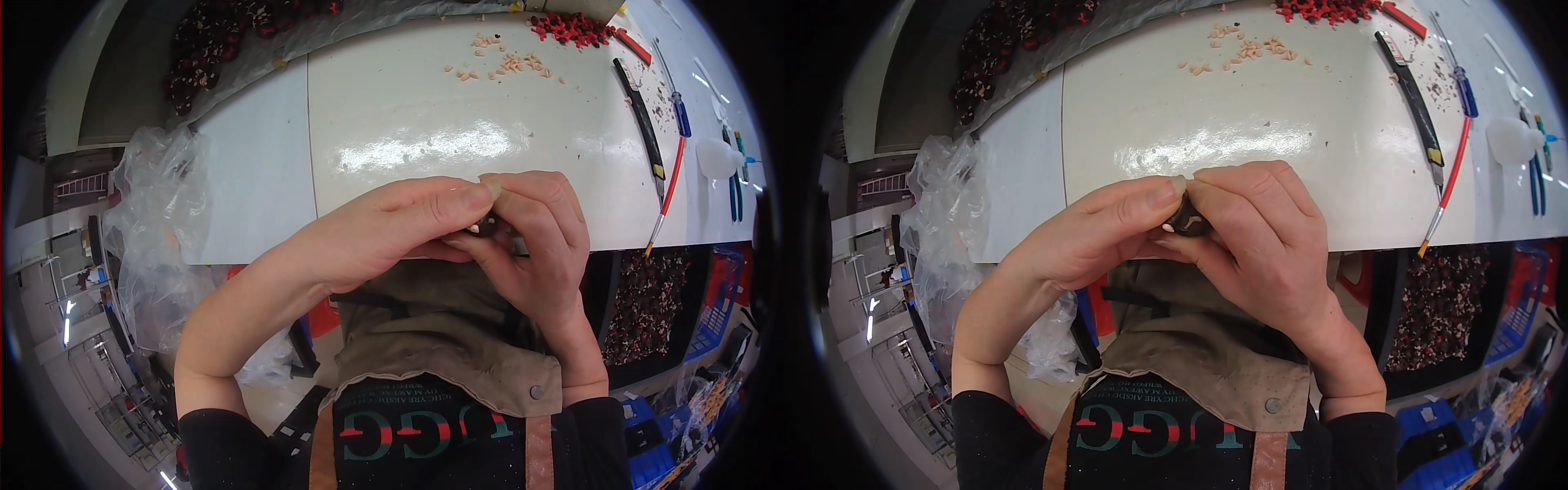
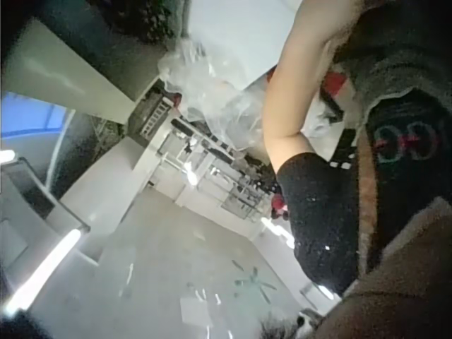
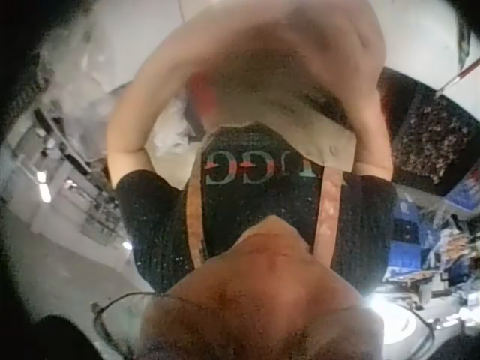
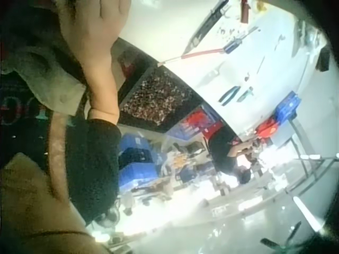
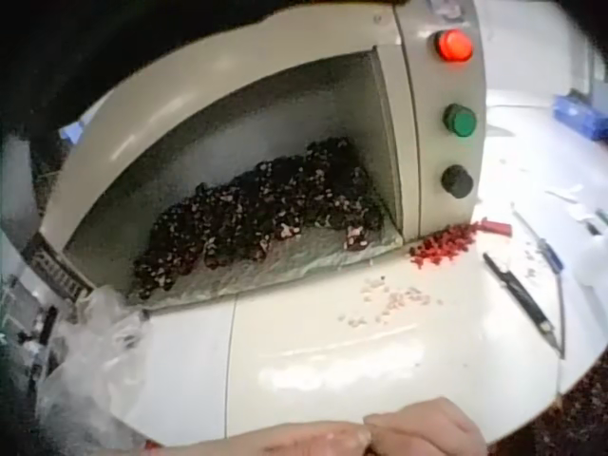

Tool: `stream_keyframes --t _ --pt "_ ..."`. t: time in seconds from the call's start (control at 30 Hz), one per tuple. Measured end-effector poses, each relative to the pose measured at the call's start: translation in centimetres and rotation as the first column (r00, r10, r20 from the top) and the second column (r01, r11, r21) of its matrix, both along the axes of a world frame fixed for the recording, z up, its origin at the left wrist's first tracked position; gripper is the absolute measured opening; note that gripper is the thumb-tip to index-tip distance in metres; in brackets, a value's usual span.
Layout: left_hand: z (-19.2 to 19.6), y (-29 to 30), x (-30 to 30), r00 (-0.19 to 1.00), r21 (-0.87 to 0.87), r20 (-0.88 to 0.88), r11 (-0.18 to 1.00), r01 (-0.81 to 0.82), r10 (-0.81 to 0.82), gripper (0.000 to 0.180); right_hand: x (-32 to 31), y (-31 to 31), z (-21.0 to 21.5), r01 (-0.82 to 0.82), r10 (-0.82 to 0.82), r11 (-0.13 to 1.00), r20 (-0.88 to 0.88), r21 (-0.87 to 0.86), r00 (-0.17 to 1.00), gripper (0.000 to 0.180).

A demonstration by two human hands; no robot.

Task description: Assembling small toy figurines by painting, gluing, and fitting parts together at a factory workbench.

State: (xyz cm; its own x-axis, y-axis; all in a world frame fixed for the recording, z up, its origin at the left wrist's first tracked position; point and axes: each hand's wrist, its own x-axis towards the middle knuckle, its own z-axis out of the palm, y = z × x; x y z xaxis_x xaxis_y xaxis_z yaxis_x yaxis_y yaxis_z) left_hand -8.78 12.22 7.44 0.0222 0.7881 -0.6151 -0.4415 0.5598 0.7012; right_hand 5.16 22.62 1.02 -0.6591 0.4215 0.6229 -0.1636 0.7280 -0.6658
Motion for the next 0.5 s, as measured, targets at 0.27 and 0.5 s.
stream_keyframes --t 0.27,0.5 --pt "0.25 -0.08 0.31 1.000 0.000 -0.005 1.000 -0.005 0.005 0.044 0.32 -0.15 0.02 -0.001 0.001 1.000 0.009 -0.002 1.000 0.040" --pt "0.12 -0.21 0.23 1.000 0.002 0.001 1.000 -0.006 0.006 0.044 0.36 -0.29 0.05 0.000 0.000 1.000 0.013 -0.011 1.000 0.040"
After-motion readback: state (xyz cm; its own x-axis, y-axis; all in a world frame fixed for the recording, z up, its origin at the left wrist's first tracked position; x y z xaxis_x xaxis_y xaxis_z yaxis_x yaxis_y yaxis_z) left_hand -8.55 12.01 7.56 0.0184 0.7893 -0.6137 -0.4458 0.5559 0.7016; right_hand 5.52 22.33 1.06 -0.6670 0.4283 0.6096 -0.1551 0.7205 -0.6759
